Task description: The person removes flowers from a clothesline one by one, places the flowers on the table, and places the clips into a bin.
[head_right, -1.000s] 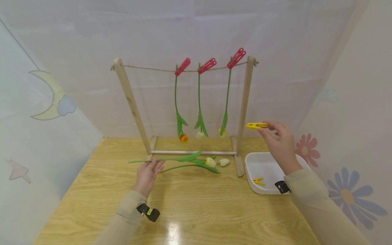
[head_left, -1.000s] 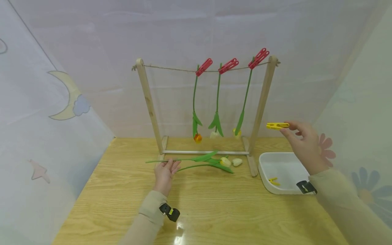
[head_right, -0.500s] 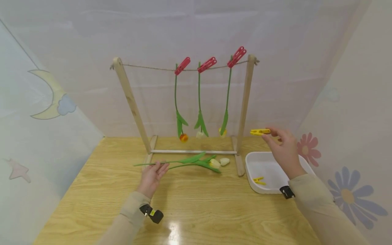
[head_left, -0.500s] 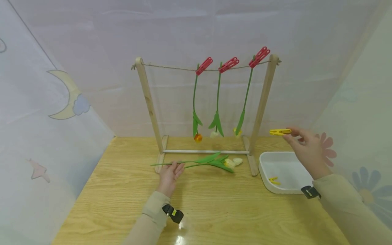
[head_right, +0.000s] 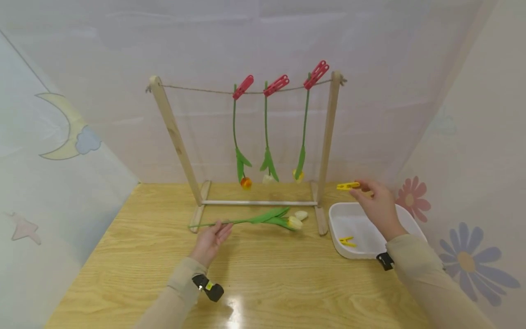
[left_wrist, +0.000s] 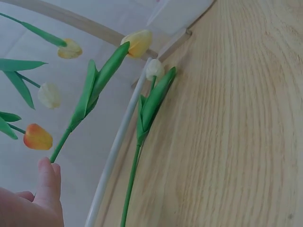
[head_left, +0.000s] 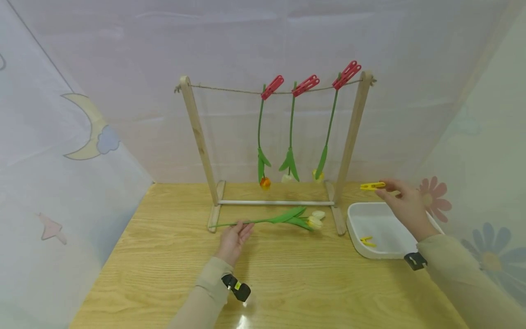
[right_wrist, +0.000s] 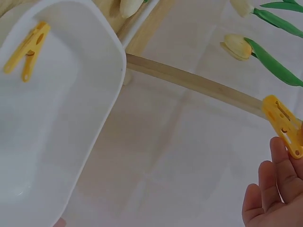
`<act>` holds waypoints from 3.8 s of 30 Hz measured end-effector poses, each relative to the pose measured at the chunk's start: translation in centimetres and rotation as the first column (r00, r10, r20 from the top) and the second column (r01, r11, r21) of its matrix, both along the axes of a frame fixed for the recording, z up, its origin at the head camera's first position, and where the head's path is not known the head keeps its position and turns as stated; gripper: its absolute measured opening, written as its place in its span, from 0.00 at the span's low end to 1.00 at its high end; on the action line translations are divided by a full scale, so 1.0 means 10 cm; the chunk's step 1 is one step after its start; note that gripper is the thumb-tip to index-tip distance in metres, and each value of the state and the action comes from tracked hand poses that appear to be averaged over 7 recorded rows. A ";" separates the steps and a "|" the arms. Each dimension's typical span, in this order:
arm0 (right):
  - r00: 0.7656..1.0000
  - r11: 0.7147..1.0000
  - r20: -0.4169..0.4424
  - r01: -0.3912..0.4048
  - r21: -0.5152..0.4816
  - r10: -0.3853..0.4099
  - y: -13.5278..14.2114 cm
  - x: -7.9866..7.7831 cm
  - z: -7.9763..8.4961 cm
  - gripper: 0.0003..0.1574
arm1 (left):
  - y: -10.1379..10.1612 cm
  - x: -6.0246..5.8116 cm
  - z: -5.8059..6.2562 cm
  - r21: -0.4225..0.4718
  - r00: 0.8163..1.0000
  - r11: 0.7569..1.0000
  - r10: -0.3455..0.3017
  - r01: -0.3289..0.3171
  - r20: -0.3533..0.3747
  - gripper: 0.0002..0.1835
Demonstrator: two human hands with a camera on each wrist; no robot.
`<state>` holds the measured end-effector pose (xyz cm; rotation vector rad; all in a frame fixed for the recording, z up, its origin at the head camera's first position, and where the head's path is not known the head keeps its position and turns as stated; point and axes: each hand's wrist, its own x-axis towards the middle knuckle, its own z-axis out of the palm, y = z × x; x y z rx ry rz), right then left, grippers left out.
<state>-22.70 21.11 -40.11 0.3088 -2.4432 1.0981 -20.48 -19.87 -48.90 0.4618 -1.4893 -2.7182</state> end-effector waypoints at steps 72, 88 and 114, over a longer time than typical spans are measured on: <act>0.917 0.938 0.371 -0.249 0.243 0.147 0.30 -0.56 -0.74 0.18 | 0.38 -0.11 -0.30 0.232 0.988 0.968 -0.120 0.095 0.096 0.28; 0.840 0.888 0.466 -0.410 0.210 0.277 0.27 -0.68 -0.89 0.21 | 0.36 -0.29 -0.52 0.186 0.987 0.979 -0.105 0.081 0.124 0.29; 0.753 0.869 0.620 -0.440 0.225 0.221 0.27 -0.79 -1.04 0.25 | 0.12 -0.58 -0.91 0.197 0.985 0.972 -0.146 0.127 0.088 0.28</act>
